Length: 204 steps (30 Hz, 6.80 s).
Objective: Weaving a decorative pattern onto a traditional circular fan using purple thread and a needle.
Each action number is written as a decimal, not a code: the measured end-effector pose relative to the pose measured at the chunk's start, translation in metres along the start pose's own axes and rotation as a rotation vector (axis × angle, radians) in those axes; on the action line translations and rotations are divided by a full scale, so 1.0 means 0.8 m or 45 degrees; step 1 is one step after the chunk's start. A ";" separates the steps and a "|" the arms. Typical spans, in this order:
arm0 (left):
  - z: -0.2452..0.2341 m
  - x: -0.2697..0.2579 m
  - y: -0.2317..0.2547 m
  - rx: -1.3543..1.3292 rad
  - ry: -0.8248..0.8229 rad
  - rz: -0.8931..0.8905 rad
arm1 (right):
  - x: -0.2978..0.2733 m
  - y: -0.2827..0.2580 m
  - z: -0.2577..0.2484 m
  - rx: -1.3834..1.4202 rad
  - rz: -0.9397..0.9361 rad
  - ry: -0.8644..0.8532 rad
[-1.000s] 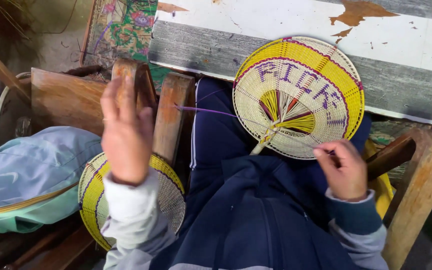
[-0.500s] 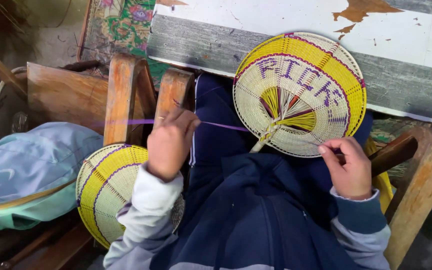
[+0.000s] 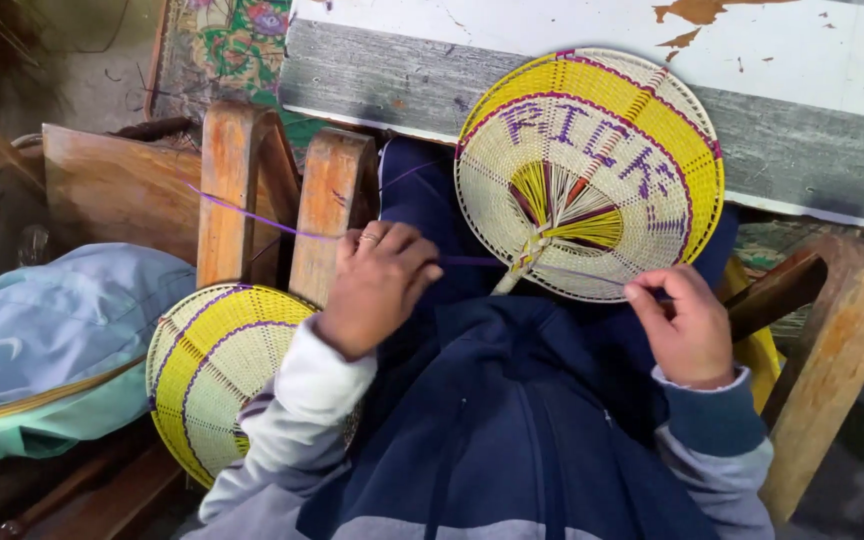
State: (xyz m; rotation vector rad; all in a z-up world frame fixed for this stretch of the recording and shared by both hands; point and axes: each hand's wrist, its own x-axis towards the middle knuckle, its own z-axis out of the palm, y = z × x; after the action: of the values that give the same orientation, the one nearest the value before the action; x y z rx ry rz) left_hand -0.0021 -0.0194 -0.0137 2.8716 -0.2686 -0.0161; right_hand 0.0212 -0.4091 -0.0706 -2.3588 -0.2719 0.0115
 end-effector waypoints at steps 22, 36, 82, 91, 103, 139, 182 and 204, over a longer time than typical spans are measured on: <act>0.000 0.030 0.066 -0.676 -0.082 0.351 | 0.049 -0.094 -0.018 0.183 -0.164 -0.270; 0.037 0.081 0.045 -1.600 -0.265 0.469 | 0.103 -0.048 -0.004 0.933 0.461 -0.667; 0.207 0.272 -0.013 -2.050 -0.048 -0.263 | 0.353 0.037 0.147 -0.496 0.139 -0.753; 0.176 0.288 -0.007 -1.868 -0.098 -0.546 | 0.367 0.035 0.143 -0.267 0.236 -0.907; 0.136 0.279 0.013 -0.926 -0.288 -0.716 | 0.359 0.016 0.131 -0.111 0.410 -0.925; 0.203 0.300 0.018 -0.590 -0.227 -0.738 | 0.344 0.030 0.124 0.105 0.306 -0.807; 0.220 0.298 0.023 -0.556 -0.157 -0.684 | 0.326 0.034 0.109 0.180 0.207 -0.699; 0.126 0.281 0.032 -0.488 -0.372 -0.715 | 0.329 0.019 0.103 0.141 0.261 -0.750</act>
State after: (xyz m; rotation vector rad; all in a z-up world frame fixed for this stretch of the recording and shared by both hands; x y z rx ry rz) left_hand 0.2107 -0.1106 -0.1018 2.4573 0.4473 -0.5296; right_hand 0.2741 -0.3106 -0.1218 -2.2129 -0.2977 0.8057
